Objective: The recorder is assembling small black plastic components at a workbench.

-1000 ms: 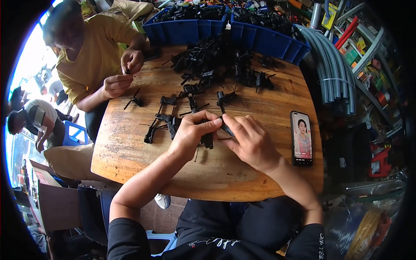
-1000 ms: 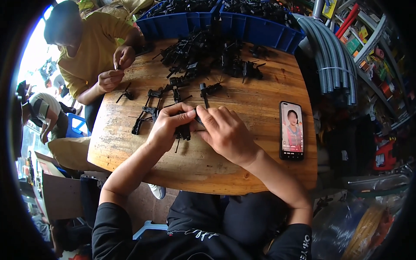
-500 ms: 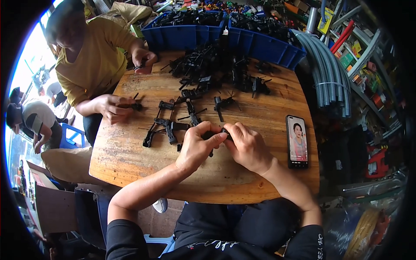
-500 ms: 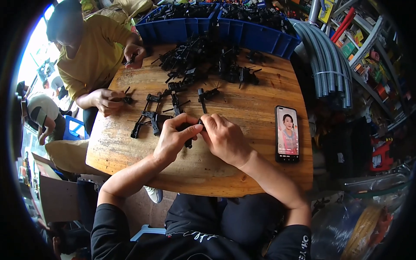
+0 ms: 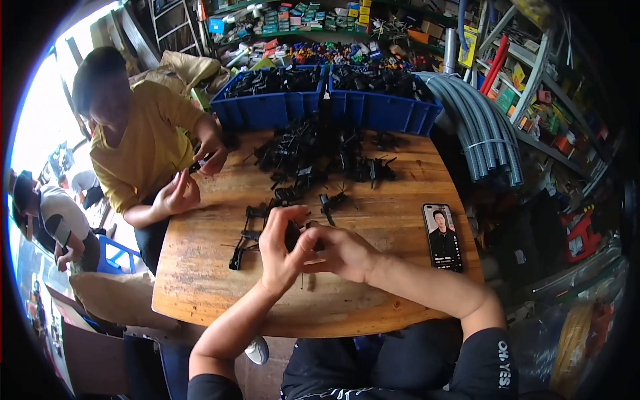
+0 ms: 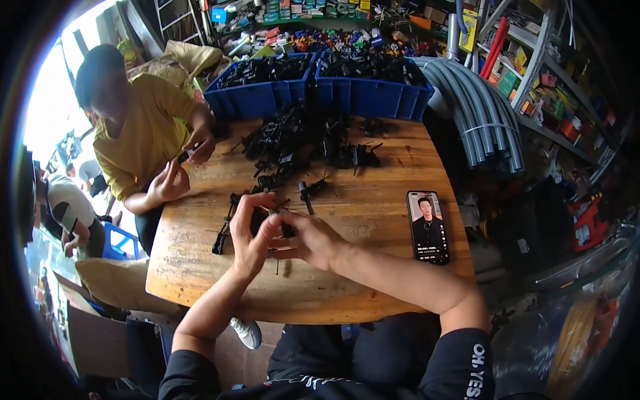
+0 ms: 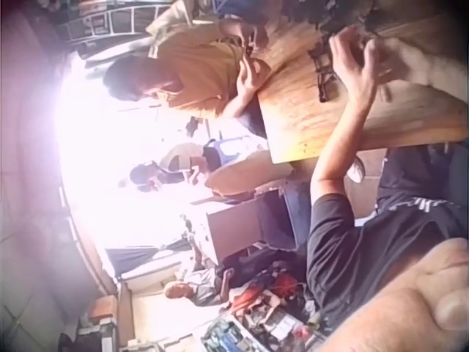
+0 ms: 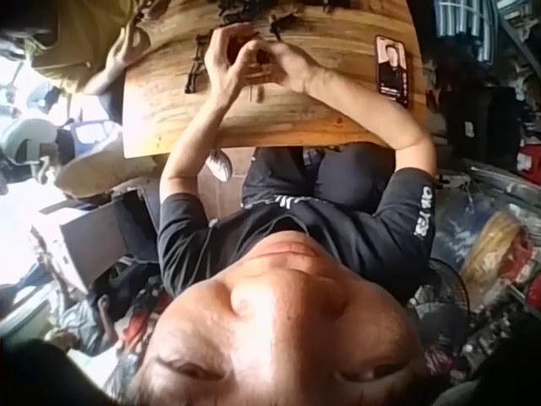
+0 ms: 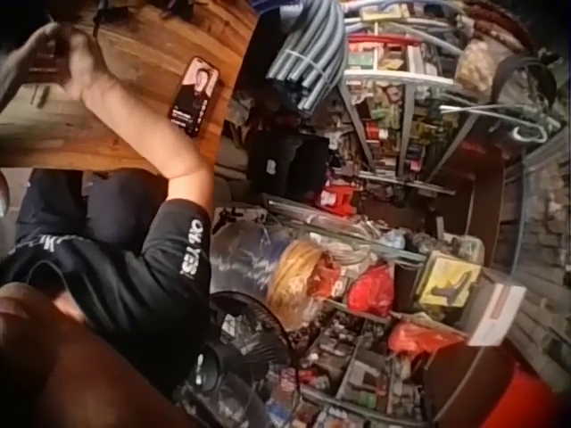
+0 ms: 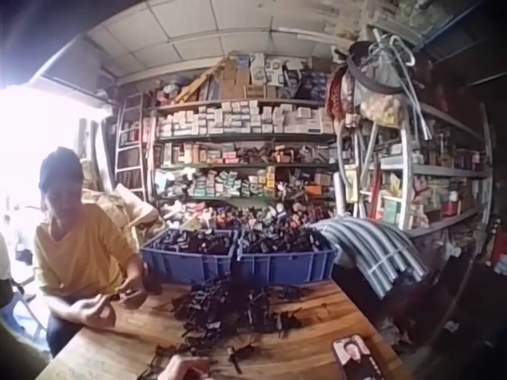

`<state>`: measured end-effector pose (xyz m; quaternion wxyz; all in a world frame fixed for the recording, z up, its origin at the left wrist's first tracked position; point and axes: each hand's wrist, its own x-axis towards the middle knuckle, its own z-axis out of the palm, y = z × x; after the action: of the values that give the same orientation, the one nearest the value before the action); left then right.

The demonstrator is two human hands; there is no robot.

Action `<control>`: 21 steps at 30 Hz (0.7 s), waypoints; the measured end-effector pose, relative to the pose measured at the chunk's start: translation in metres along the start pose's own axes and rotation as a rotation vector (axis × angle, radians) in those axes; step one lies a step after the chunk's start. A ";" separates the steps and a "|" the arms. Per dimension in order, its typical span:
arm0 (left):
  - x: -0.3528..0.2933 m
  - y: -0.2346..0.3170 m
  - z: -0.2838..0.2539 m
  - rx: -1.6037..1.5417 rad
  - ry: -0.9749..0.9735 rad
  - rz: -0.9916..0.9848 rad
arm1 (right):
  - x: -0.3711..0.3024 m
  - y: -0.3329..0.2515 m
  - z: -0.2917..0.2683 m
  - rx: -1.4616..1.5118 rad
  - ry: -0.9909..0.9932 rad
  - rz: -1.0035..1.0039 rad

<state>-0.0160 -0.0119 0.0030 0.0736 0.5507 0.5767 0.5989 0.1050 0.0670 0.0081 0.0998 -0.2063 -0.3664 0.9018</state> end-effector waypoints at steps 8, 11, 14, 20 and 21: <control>0.011 -0.008 -0.003 0.369 0.080 0.338 | 0.045 0.006 0.022 0.260 0.015 0.013; 0.012 -0.013 -0.004 0.260 0.073 0.349 | 0.053 0.010 0.012 -0.236 -0.123 -0.394; 0.016 -0.015 -0.007 0.210 0.002 0.418 | 0.057 0.003 0.010 0.024 -0.409 -0.388; 0.014 -0.029 -0.007 0.246 0.290 0.474 | 0.078 -0.042 0.012 0.563 0.032 -0.052; 0.014 -0.031 -0.009 0.232 0.262 0.439 | 0.089 -0.055 0.010 0.603 0.023 -0.061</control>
<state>-0.0451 0.0025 -0.0105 -0.1963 0.5851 0.5130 0.5966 0.0221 0.1294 0.0261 0.1878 -0.1662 -0.0871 0.9641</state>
